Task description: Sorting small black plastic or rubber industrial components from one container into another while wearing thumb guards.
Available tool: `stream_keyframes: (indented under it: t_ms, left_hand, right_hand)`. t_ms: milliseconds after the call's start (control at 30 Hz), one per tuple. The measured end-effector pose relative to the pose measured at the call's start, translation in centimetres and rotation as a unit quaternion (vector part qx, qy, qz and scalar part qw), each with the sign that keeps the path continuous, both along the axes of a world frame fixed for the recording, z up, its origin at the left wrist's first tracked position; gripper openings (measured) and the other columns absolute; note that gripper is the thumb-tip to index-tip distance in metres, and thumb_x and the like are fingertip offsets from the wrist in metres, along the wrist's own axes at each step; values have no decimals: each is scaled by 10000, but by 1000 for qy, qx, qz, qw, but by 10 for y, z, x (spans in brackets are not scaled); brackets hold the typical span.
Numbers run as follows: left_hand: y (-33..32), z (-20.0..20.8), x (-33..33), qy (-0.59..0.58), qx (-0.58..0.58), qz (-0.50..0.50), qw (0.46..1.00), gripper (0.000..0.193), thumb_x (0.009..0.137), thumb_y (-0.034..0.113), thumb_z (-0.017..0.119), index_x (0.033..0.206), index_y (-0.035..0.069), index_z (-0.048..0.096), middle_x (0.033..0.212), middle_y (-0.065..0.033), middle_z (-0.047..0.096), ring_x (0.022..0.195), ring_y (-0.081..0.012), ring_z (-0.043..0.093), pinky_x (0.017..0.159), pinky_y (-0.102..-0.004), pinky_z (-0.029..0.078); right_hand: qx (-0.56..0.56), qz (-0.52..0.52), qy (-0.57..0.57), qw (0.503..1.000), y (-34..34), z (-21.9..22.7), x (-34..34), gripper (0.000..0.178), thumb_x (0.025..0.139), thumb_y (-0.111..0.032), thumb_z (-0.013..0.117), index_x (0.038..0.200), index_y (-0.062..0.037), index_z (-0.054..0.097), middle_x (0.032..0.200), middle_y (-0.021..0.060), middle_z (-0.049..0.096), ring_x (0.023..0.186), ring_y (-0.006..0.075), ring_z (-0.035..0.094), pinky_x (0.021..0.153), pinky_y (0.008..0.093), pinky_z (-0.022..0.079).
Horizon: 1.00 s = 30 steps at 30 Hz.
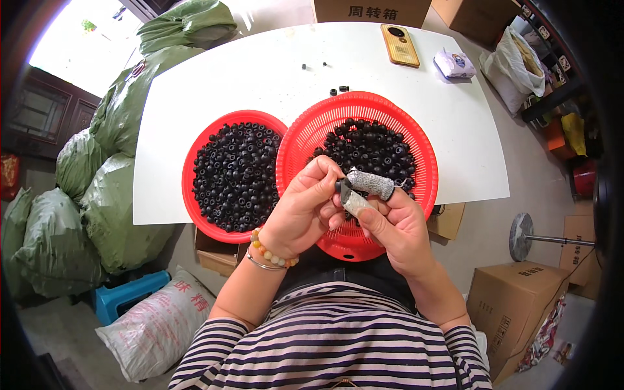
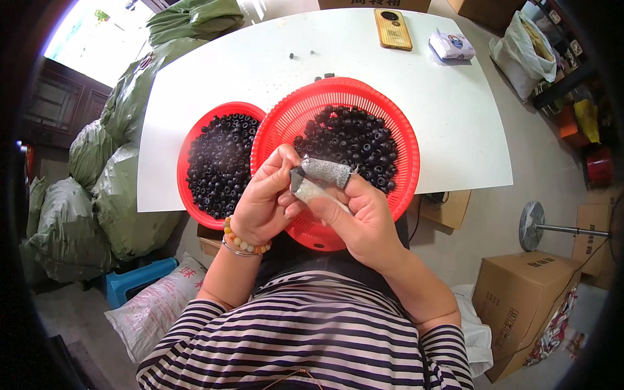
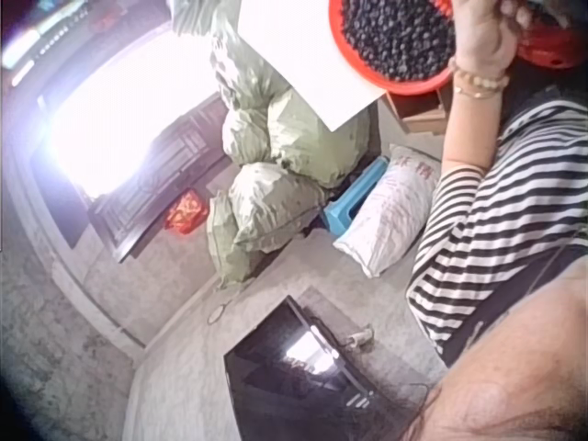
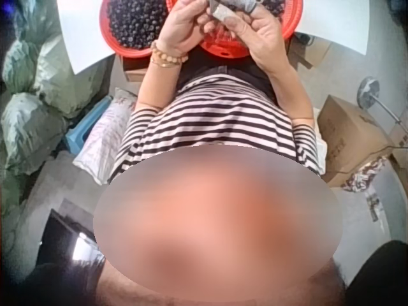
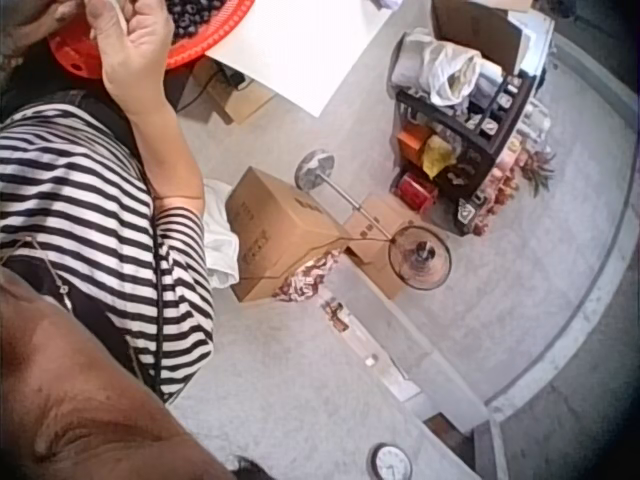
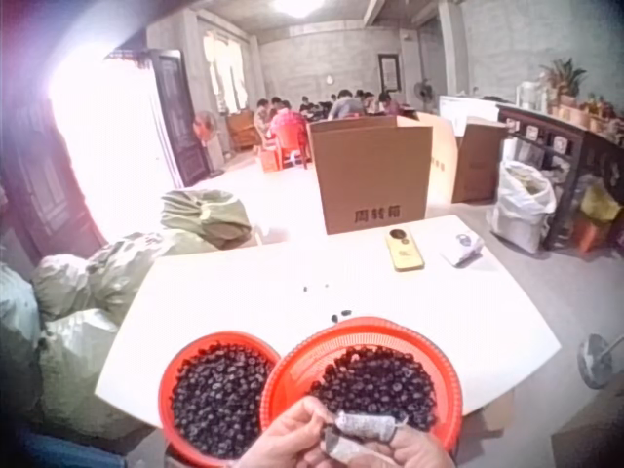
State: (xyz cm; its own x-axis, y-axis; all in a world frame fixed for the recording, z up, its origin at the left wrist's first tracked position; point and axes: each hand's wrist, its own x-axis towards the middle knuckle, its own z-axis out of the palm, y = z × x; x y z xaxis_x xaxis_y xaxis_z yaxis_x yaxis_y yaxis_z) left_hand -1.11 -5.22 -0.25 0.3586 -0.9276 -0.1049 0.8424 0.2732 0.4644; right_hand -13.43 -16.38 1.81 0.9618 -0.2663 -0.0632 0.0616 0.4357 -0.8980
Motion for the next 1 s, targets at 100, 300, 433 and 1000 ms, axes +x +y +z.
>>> stream_keyframes:
  t_ms: [100, 300, 433, 1000]
  left_hand:
    - [2, 1, 2, 24, 21, -14, 999, 70, 901, 166, 431, 904, 109, 471, 684, -8, 473, 498, -34, 366, 466, -178, 390]
    - [1, 7, -1, 43, 43, -11, 998, 102, 906, 188, 421, 923, 92, 452, 670, 9, 465, 474, -15, 340, 424, -158, 347]
    - [-1, 4, 0, 20, 47, -7, 999, 121, 900, 224, 440, 872, 110, 468, 655, 28, 443, 481, -6, 336, 427, -151, 349]
    - [4, 5, 1, 74, 69, -39, 994, 101, 896, 200, 440, 881, 103, 463, 614, 27, 457, 422, -13, 341, 371, -153, 326]
  right_hand:
    - [6, 1, 3, 1000, -1, 6, 2, 311, 859, -82, 506, 1149, 12, 446, 994, 48, 567, 796, 39, 494, 686, 172, 393]
    - [21, 4, 4, 1000, -3, 7, 1, 327, 857, -78, 505, 1155, 33, 429, 1043, 80, 566, 943, 101, 528, 814, 215, 410]
    - [8, 22, -25, 999, -3, 4, 0, 370, 854, -61, 501, 1190, 35, 381, 1081, 100, 541, 1001, 129, 510, 875, 244, 384]
    - [3, 54, -50, 997, -3, 7, 3, 305, 867, -38, 458, 1154, 44, 394, 1073, 123, 537, 985, 158, 527, 884, 270, 391]
